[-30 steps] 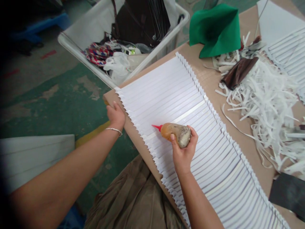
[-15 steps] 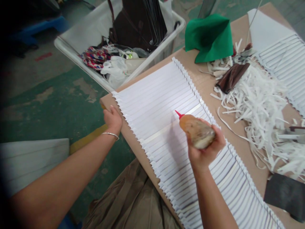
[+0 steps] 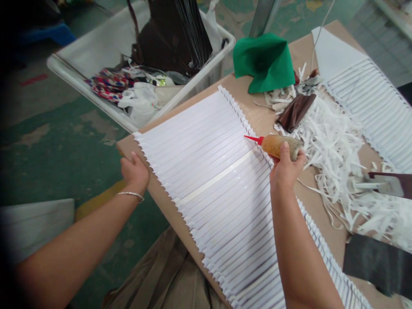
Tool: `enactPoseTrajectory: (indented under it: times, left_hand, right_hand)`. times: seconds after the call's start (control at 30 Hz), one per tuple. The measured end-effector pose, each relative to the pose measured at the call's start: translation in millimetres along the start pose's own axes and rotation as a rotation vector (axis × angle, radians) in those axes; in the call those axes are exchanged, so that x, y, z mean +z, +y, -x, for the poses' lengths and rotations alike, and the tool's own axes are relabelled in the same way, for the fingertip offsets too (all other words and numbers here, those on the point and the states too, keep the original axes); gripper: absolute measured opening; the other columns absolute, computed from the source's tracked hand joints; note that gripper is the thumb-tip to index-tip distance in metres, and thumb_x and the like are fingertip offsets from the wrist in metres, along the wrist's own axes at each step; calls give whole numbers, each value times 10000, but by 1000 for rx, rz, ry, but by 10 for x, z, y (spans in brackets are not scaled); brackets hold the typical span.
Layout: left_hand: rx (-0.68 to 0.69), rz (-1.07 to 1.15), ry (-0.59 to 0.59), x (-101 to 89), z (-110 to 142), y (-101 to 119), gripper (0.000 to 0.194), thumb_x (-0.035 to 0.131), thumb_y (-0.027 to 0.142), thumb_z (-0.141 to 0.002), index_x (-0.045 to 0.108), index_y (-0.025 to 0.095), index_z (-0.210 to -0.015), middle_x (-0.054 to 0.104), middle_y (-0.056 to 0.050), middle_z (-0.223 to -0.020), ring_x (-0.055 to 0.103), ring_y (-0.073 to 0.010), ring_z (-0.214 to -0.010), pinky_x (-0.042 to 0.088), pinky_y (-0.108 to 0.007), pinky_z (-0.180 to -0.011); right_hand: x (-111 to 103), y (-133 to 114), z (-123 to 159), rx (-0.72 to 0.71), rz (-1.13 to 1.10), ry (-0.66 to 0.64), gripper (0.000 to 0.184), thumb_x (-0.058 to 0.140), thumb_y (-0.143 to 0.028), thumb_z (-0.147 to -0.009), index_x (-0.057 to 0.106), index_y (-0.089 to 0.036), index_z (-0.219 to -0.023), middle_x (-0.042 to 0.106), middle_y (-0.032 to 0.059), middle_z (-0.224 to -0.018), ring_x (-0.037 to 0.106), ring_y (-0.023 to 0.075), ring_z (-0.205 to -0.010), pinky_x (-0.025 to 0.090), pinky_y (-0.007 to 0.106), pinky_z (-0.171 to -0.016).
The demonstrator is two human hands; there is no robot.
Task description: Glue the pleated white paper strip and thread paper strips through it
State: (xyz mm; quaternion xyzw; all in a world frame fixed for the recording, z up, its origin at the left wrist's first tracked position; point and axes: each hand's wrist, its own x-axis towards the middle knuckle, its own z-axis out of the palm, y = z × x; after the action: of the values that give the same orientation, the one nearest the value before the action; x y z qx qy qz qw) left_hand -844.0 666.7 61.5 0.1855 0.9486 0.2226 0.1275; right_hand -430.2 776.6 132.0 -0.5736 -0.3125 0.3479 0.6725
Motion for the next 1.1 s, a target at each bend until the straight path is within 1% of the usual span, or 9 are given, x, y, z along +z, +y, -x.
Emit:
enactPoseTrajectory:
  times: [0.1,0.2,0.37,0.5,0.63,0.77,0.87,0.97,1.1]
  left_hand:
    - [-12,-3,-5,-5,2,5,228,393,418,-1056,472,223,-970,710,-230,-1178,703,-373,-1132,548,-526,-988]
    - [-13,-7,-8,-7,4,-1,234,396,425,-1057,477,221,-977,710,-227,-1176,702,-371,-1136,548,-527,-989]
    - [-4,-4,-3,-14,16,0,236,398,421,-1066,486,223,-972,705,-232,-1178,695,-364,-1169,555,-507,-980]
    - [-6,-8,-5,-22,28,21,230,391,402,-1062,512,213,-1007,705,-240,-1189,689,-374,-1173,551,-524,-971]
    - [3,-28,-8,-6,23,9,254,362,406,-1069,511,203,-1033,700,-249,-1206,694,-360,-1162,543,-494,-988]
    - [14,-25,-17,14,14,-19,296,339,415,-1079,523,184,-1077,694,-266,-1232,698,-363,-1161,534,-491,-1001]
    - [10,-17,-26,7,22,-17,310,336,423,-1083,534,184,-1092,699,-263,-1238,691,-370,-1171,521,-513,-1014]
    - [-1,-13,-31,-8,35,-4,303,345,423,-1084,540,192,-1094,702,-255,-1244,685,-374,-1177,518,-529,-1013]
    - [-16,-8,-41,-7,38,-9,304,345,437,-1086,535,200,-1087,713,-234,-1211,694,-363,-1157,534,-504,-987]
  right_hand:
    - [7,30,-30,4,12,-8,504,832,-475,-780,490,-261,-1083,656,8,-1136,737,196,-954,677,466,-801]
    - [7,54,-21,11,20,-3,513,833,-466,-776,477,-264,-1085,658,13,-1127,734,197,-945,672,464,-806]
    - [14,26,142,26,28,3,580,868,-463,-725,485,-246,-1104,645,22,-1152,717,191,-947,657,476,-823]
    - [41,-35,378,34,34,-57,611,882,-474,-700,510,-253,-1131,646,12,-1157,702,189,-997,633,481,-888]
    - [46,-51,644,35,71,-73,637,895,-480,-683,532,-252,-1153,643,1,-1124,682,169,-1000,598,444,-956]
    - [14,-27,922,21,192,-101,625,863,-517,-721,551,-246,-1191,635,16,-1127,658,178,-1035,565,428,-994]
    - [-7,-23,1137,4,261,-137,617,833,-524,-758,555,-241,-1232,621,27,-1137,633,188,-1068,543,425,-1010]
    - [-17,-33,1343,-15,317,-164,630,825,-518,-774,551,-228,-1261,610,31,-1128,620,191,-1060,525,426,-1025]
    - [-5,-77,1595,-20,385,-192,657,829,-520,-777,544,-226,-1290,604,35,-1152,609,193,-1048,510,426,-1028]
